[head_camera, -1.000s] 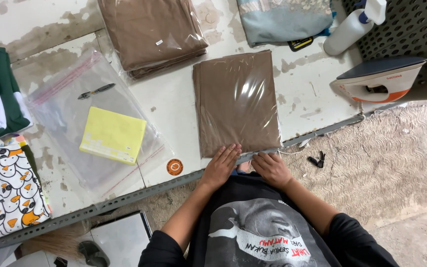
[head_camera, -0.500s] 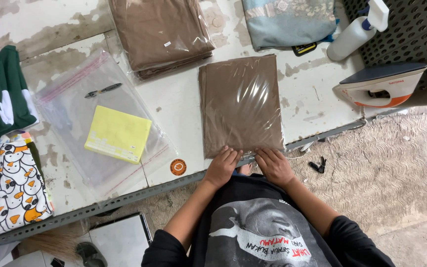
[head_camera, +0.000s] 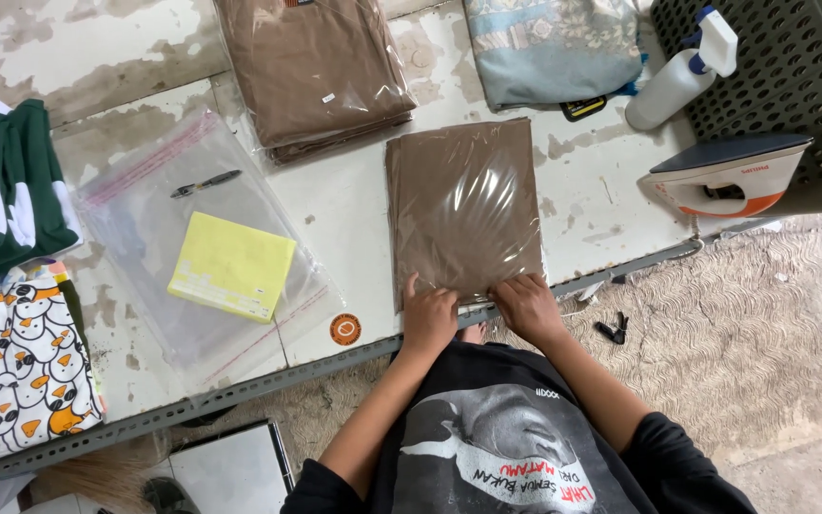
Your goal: Folding brown trousers and placing them into clear plastic bags for storage or shipping.
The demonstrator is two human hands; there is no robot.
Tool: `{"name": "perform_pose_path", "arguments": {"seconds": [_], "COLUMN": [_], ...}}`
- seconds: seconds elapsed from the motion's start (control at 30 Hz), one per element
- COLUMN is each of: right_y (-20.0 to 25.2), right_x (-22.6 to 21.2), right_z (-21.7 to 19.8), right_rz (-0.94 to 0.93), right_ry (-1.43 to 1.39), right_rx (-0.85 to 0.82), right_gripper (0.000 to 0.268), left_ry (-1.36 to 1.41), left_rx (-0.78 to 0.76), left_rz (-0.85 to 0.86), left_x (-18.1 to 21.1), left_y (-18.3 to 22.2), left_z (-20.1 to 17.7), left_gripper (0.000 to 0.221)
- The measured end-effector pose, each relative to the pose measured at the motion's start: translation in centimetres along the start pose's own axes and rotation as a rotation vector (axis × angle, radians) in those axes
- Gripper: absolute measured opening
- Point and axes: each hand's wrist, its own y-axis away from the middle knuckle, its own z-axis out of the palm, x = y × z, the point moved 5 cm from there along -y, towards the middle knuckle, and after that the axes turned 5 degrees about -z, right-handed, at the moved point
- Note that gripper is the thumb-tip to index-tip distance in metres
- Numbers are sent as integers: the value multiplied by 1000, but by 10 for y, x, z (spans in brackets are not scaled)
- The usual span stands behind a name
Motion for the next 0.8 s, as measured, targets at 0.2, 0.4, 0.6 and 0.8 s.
{"name": "perform_pose_path", "arguments": {"seconds": [0.2,0.4,0.6,0.8], "right_y": [-9,7,-3,41], "right_x": [2,2,-13,30], "right_z": [0,18,-15,-3], "right_rz": [95,44,-11,14], "right_ry": [-43,151,79,150], "right_rx": [-71,-47,-86,-136], "right_gripper": [15,10,32,23], "left_ry": [1,77,66,93], "left_rx": [-166,-136,-139,-129], "left_rz": [-254,-248,-243,-254], "left_x": [3,-5,-17,-10], "left_y": [-13,-19,-22,-22], "left_z": [-14,-15,3,-8], "left_gripper": [45,36,33,32]}}
